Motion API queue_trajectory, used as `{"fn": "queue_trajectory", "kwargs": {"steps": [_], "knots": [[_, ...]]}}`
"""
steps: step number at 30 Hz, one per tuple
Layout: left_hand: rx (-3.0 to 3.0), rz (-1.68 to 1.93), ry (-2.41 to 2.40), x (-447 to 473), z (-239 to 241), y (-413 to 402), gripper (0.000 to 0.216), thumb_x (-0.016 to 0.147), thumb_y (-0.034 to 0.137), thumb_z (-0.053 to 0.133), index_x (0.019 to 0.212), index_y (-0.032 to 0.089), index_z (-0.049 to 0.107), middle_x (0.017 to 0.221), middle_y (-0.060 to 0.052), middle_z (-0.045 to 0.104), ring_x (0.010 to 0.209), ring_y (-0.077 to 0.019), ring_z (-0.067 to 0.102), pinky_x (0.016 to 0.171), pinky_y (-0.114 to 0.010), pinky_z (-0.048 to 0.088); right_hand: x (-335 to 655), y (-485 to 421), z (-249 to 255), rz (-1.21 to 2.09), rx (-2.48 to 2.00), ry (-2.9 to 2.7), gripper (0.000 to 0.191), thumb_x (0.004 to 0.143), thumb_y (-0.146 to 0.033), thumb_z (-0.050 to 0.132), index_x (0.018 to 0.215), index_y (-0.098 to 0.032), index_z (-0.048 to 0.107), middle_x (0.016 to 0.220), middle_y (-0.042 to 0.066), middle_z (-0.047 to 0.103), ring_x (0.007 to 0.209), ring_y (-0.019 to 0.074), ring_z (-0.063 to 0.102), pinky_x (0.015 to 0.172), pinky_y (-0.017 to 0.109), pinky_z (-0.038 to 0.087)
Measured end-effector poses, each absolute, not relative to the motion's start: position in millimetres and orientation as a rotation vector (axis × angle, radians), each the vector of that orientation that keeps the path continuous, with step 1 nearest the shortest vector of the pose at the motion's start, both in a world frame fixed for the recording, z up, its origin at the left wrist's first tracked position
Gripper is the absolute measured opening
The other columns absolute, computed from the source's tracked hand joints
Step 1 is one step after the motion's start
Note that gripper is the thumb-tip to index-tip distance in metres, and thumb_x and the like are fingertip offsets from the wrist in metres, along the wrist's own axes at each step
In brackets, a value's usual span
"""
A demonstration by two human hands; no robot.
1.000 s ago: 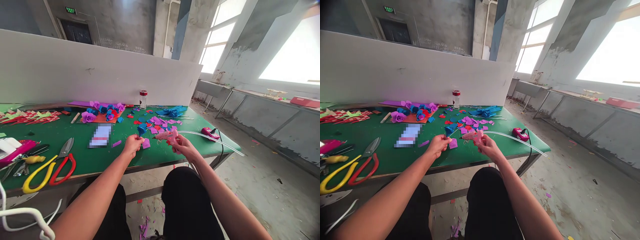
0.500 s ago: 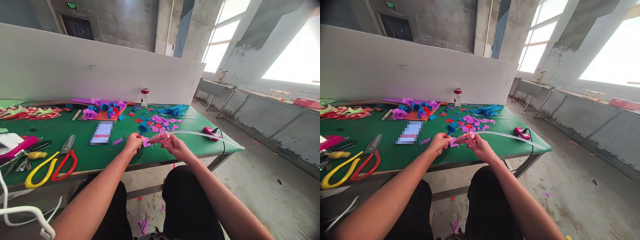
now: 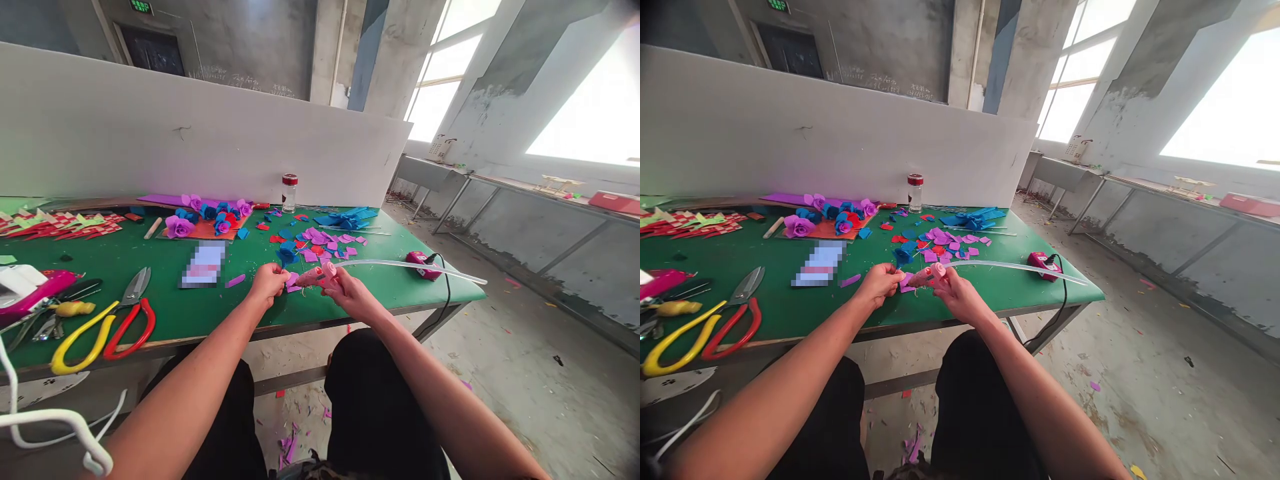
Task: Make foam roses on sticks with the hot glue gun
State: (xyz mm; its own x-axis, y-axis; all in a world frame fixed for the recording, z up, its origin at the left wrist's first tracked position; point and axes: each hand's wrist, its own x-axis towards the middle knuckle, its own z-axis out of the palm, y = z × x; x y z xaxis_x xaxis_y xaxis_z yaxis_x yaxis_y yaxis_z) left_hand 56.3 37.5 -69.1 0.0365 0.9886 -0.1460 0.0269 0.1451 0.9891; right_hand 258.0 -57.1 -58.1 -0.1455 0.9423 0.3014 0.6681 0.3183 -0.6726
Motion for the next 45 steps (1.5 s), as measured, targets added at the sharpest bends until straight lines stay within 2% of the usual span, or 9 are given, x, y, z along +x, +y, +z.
{"fn": "queue_trajectory", "kwargs": {"steps": [4,11,17,26,38,42,45], "knots": [[1.131,1.061,1.266,56.7,-67.7,36.9,0.033,0.056,0.009,0.077,0.062,0.019,0.045,0.047,0.009,0.044,0.036,-0.0017,0.030,0.038,-0.018,0.014,256.7,-58.5,-57.3,0.474,-1.432,-1.904,0.017,0.086,-0.038,0.053,0.096,-0.024,0.048,0.076,-0.001,0.061,0.065,0.0171,0.052,0.060,0.026,0.036],[1.125,1.055,1.273,56.1,-66.1,36.0,0.034,0.058,0.009,0.077,0.061,0.020,0.044,0.043,0.011,0.038,0.035,-0.0020,0.027,0.038,-0.018,0.014,258.3,-60.5,-57.0,0.469,-1.460,-1.879,0.019,0.086,-0.035,0.051,0.102,-0.025,0.046,0.083,0.003,0.066,0.073,0.0214,0.060,0.064,0.028,0.039],[1.123,1.057,1.272,55.9,-65.1,35.7,0.036,0.059,0.009,0.078,0.062,0.019,0.044,0.046,0.009,0.043,0.036,-0.0020,0.029,0.038,-0.019,0.015,260.6,-64.4,-55.7,0.473,-1.427,-1.850,0.018,0.087,-0.032,0.052,0.104,-0.025,0.049,0.090,0.005,0.073,0.080,0.0225,0.065,0.068,0.029,0.044],[1.116,1.048,1.291,56.8,-65.1,36.3,0.033,0.061,0.008,0.076,0.066,0.020,0.045,0.045,0.009,0.042,0.034,-0.0021,0.029,0.038,-0.019,0.015,263.2,-71.3,-46.5,0.516,-1.447,-1.805,0.025,0.087,-0.031,0.052,0.111,-0.024,0.049,0.095,0.006,0.074,0.085,0.0226,0.067,0.072,0.031,0.045],[1.126,1.047,1.266,55.3,-63.7,33.9,0.033,0.061,0.010,0.077,0.067,0.020,0.046,0.042,0.011,0.038,0.034,-0.0022,0.027,0.038,-0.018,0.013,252.7,-61.4,-55.9,0.426,-1.443,-1.915,0.016,0.086,-0.035,0.052,0.097,-0.025,0.046,0.080,0.002,0.065,0.069,0.0203,0.057,0.061,0.027,0.037],[1.114,1.044,1.261,55.3,-65.8,36.2,0.036,0.061,0.011,0.080,0.067,0.020,0.045,0.043,0.012,0.038,0.034,-0.0014,0.026,0.038,-0.018,0.013,259.8,-62.7,-54.2,0.493,-1.436,-1.813,0.020,0.085,-0.034,0.053,0.102,-0.024,0.049,0.086,0.003,0.068,0.071,0.0190,0.058,0.064,0.028,0.040],[1.101,1.045,1.252,55.6,-66.4,36.9,0.038,0.060,0.011,0.082,0.066,0.020,0.045,0.044,0.012,0.038,0.033,-0.0007,0.026,0.038,-0.017,0.013,270.1,-68.0,-48.4,0.676,-1.394,-1.696,0.029,0.084,-0.037,0.056,0.109,-0.023,0.051,0.091,0.004,0.070,0.065,0.0153,0.055,0.062,0.027,0.041]]}}
